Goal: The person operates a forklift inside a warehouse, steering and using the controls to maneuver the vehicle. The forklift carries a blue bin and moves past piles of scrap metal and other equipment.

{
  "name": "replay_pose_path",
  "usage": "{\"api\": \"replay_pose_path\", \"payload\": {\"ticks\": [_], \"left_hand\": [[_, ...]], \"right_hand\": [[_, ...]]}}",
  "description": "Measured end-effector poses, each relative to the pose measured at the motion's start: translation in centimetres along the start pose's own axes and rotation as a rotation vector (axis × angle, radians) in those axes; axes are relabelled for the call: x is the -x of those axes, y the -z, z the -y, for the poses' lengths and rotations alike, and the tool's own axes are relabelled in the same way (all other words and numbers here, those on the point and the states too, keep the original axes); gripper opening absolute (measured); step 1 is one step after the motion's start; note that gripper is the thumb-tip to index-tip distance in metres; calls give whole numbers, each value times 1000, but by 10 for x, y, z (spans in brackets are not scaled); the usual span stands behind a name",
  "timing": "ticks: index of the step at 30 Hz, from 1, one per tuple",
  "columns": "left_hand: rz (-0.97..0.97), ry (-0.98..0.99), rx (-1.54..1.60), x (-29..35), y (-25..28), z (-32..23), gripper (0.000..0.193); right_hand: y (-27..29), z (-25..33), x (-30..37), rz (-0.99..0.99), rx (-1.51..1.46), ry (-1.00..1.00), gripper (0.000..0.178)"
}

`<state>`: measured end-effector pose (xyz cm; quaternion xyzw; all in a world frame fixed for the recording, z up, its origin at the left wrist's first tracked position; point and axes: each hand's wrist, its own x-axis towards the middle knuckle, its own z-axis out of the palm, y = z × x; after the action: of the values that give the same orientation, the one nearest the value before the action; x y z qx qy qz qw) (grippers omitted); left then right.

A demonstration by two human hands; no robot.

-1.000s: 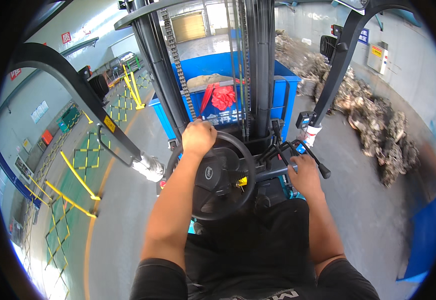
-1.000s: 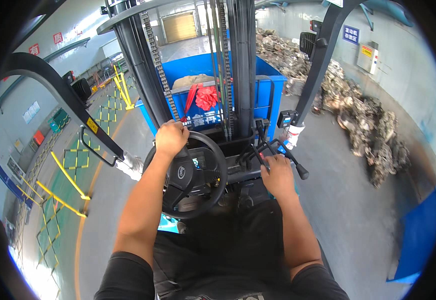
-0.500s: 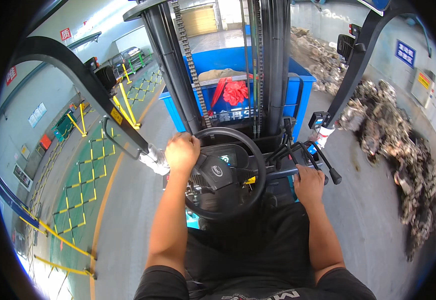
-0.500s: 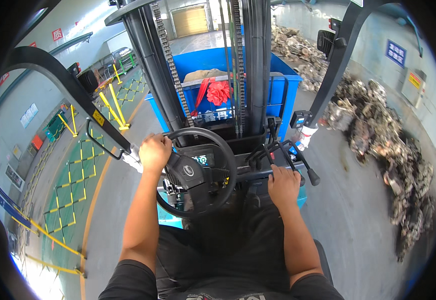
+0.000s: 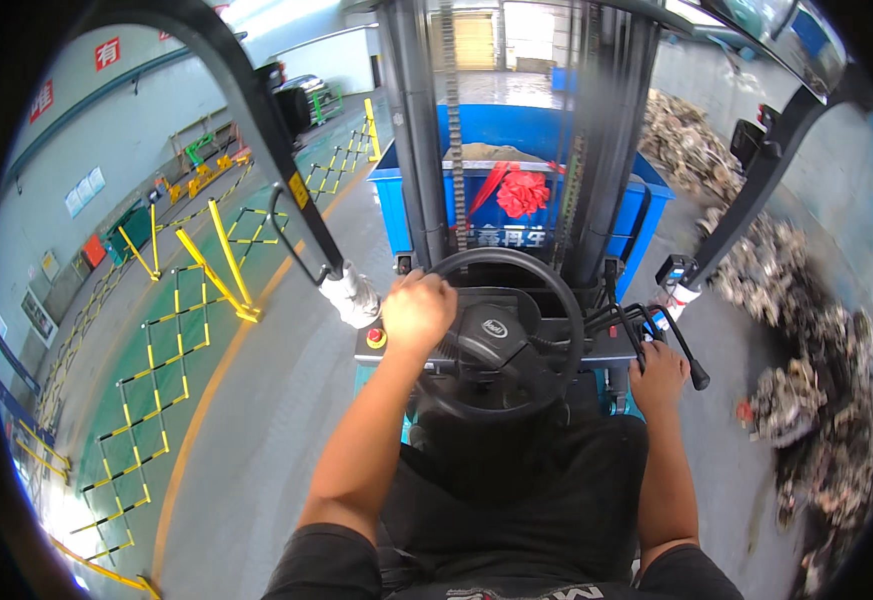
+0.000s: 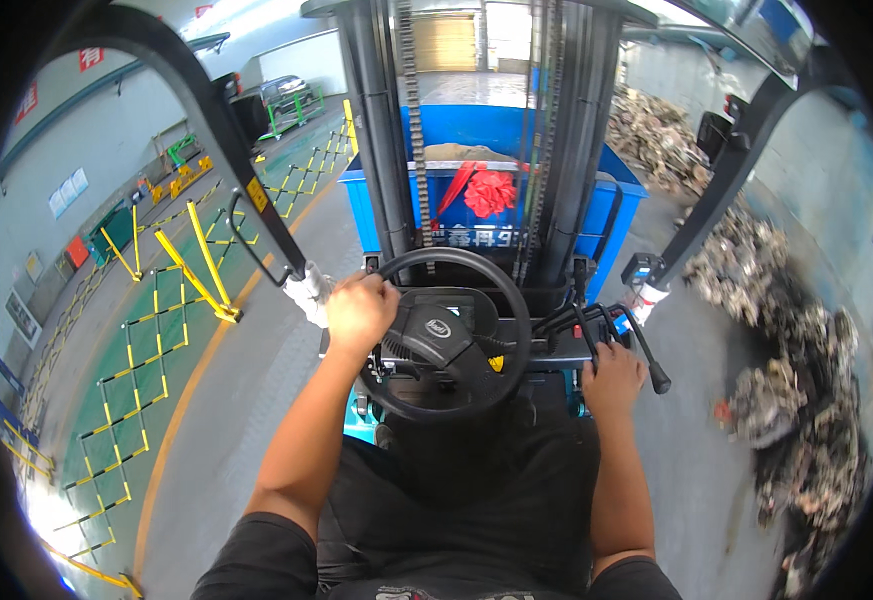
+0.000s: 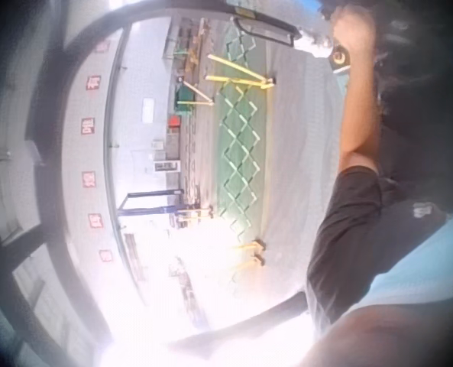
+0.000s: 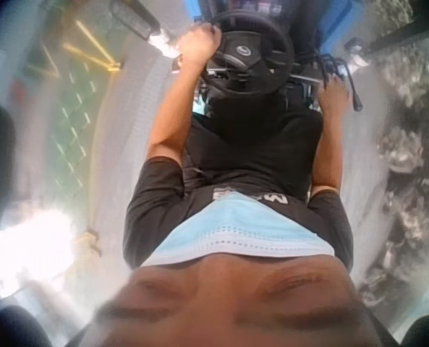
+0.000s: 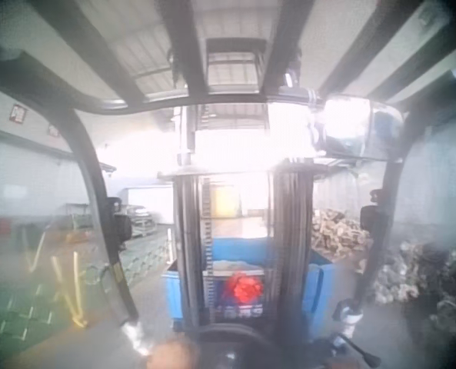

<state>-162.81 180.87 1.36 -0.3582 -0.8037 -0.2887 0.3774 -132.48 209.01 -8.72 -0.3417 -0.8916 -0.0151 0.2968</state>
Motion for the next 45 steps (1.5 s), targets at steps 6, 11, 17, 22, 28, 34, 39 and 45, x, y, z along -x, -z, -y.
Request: {"api": "replay_pose_path", "payload": {"ticks": [6, 11, 17, 22, 28, 34, 39, 45], "left_hand": [[9, 55, -56, -205, -282, 66, 22], [75, 24, -9, -367, -471, 130, 23], [219, 14, -55, -527, -658, 207, 27], [118, -122, 49, -665, -807, 300, 26], [193, -100, 44, -842, -1002, 428, 25], [321, -120, 78, -1001, -1177, 529, 25], [212, -188, 156, -1111, -1306, 604, 24], [133, -152, 178, -1230, -1496, 699, 23]], "right_hand": [[-195, -21, -274, -43, 95, -15, 41], [-324, -9, -474, -55, 119, -9, 41], [-444, 32, -664, -13, 77, -27, 39], [-551, 82, -840, -105, 71, -2, 35], [-705, 147, -1066, -203, 56, -42, 34], [-841, 208, -1272, -200, 53, -75, 32], [-941, 238, -1429, -193, 43, -90, 34], [-1094, 257, -1614, -172, 35, -70, 34]]}}
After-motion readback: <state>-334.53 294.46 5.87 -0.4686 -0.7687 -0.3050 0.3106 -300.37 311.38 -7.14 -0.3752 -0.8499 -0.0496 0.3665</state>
